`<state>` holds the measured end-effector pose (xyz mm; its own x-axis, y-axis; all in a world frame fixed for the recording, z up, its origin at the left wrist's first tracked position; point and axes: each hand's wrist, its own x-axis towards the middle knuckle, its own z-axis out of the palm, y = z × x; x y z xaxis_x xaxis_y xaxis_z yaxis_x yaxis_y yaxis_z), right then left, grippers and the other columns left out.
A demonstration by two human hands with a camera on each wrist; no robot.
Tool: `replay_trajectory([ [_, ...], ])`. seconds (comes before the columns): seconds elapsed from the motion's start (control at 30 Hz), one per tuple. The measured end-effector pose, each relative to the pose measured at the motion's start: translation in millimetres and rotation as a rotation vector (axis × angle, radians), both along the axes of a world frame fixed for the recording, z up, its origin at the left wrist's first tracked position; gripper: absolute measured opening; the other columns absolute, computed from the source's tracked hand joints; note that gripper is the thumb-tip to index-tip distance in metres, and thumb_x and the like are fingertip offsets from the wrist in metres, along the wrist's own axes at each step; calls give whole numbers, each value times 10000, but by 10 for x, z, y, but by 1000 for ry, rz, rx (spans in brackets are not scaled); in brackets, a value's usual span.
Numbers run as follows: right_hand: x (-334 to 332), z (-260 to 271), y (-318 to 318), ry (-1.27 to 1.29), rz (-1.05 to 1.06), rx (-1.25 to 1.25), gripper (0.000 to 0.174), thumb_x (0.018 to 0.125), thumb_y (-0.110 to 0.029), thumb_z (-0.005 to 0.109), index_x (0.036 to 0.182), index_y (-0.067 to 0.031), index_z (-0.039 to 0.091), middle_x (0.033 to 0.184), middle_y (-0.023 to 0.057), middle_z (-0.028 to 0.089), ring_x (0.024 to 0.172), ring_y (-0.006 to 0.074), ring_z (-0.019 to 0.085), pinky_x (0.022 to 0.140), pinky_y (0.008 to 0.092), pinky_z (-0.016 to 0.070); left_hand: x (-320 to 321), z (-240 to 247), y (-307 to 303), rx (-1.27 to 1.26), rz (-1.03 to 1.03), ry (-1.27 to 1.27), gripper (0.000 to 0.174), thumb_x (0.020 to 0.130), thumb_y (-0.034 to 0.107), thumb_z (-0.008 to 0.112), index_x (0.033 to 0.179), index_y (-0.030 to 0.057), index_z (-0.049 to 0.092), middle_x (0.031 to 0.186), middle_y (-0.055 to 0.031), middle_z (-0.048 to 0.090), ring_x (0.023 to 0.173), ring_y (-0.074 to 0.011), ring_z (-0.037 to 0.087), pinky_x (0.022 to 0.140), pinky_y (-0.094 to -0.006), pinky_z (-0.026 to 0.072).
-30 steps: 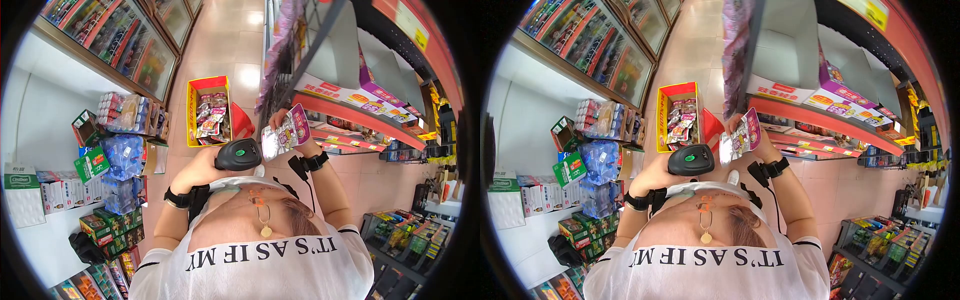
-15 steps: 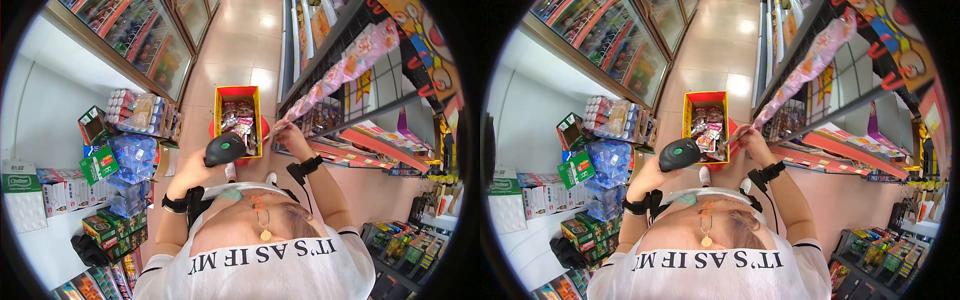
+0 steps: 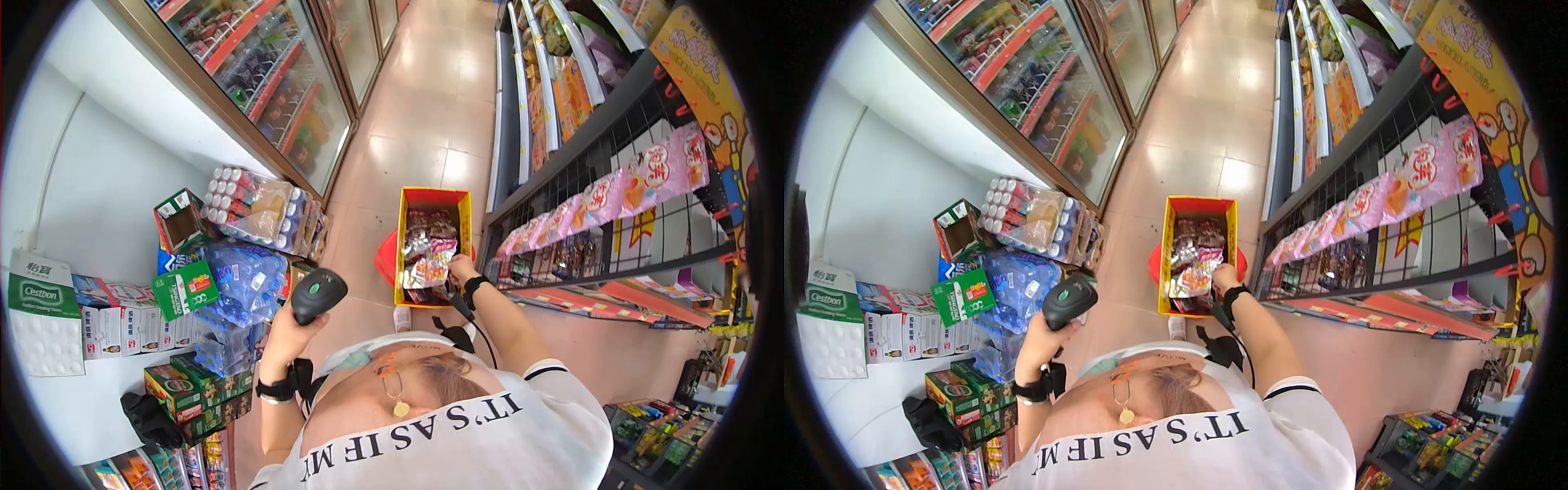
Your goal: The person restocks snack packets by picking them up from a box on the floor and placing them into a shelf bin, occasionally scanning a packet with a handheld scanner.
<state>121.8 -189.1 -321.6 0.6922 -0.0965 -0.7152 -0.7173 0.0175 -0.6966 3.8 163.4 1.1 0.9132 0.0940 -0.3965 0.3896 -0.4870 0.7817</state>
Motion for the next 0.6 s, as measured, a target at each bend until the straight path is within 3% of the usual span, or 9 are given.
replay_trajectory([
  [0.13, 82, -406, 95, -194, -3, -273, 97, 758, 20, 500, 740, -71, 529, 544, 73, 467, 389, 207, 467, 332, 358, 329, -142, 11, 167, 49, 76, 9, 278, 729, 135, 730, 962, 31, 620, 783, -30, 619, 716, -116, 535, 694, -281, 455],
  [0.23, 168, -406, 137, -42, -96, -135, 121, 774, 25, 463, 831, -70, 514, 548, 98, 464, 403, 227, 489, 333, 385, 361, -235, -22, 234, 62, 111, 1, 287, 725, 141, 734, 966, 31, 623, 779, -30, 619, 708, -120, 539, 684, -281, 455],
  [0.27, 210, -382, 131, -1, -31, -215, 187, 783, 24, 469, 948, -49, 519, 623, 117, 513, 448, 241, 537, 355, 382, 414, -247, 2, 229, 81, 116, 26, 286, 726, 141, 732, 967, 30, 623, 777, -30, 619, 706, -120, 539, 680, -282, 454],
  [0.3, 232, -382, 138, -11, -35, -214, 187, 783, 24, 469, 948, -49, 519, 623, 117, 513, 448, 241, 537, 355, 382, 414, -247, 39, 218, 100, 119, 53, 285, 728, 140, 731, 967, 29, 623, 776, -30, 619, 704, -120, 540, 676, -282, 453],
  [0.4, 290, -1172, -34, -129, -8, -373, 355, 784, 24, 497, 1138, 11, 478, 784, 168, 574, 574, 270, 612, 421, 379, 503, -208, 52, 170, 75, 96, 63, 273, 732, 144, 734, 954, 28, 627, 775, -32, 621, 704, -119, 540, 670, -286, 454],
  [0.43, 191, -304, 49, -45, -36, -260, 334, 783, 30, 487, 1118, 19, 482, 781, 183, 574, 554, 272, 608, 403, 366, 493, -183, 48, 157, 64, 78, 79, 269, 734, 147, 736, 949, 26, 628, 773, -32, 622, 703, -120, 540, 668, -288, 455],
  [0.53, 38, 82, -22, -34, 103, -196, 290, 786, 16, 480, 1075, 8, 502, 779, 177, 582, 513, 259, 596, 399, 348, 490, -51, 28, 25, 70, 2, 29, 263, 743, 157, 734, 939, 17, 630, 759, -45, 628, 701, -127, 545, 668, -295, 459],
  [0.57, -43, 170, -85, -6, 137, -103, 248, 799, 12, 503, 1046, 14, 515, 787, 171, 593, 514, 238, 595, 421, 328, 490, 2, 8, -25, 56, -43, -10, 264, 746, 159, 732, 942, 16, 630, 757, -50, 632, 701, -129, 548, 669, -298, 460],
  [0.6, -87, 206, -182, 71, 81, 163, 178, 781, 40, 504, 956, 11, 507, 675, 132, 536, 493, 227, 560, 405, 337, 448, 69, 50, -119, 77, -85, -12, 269, 749, 162, 729, 960, 23, 635, 774, -66, 646, 711, -136, 562, 680, -298, 464],
])
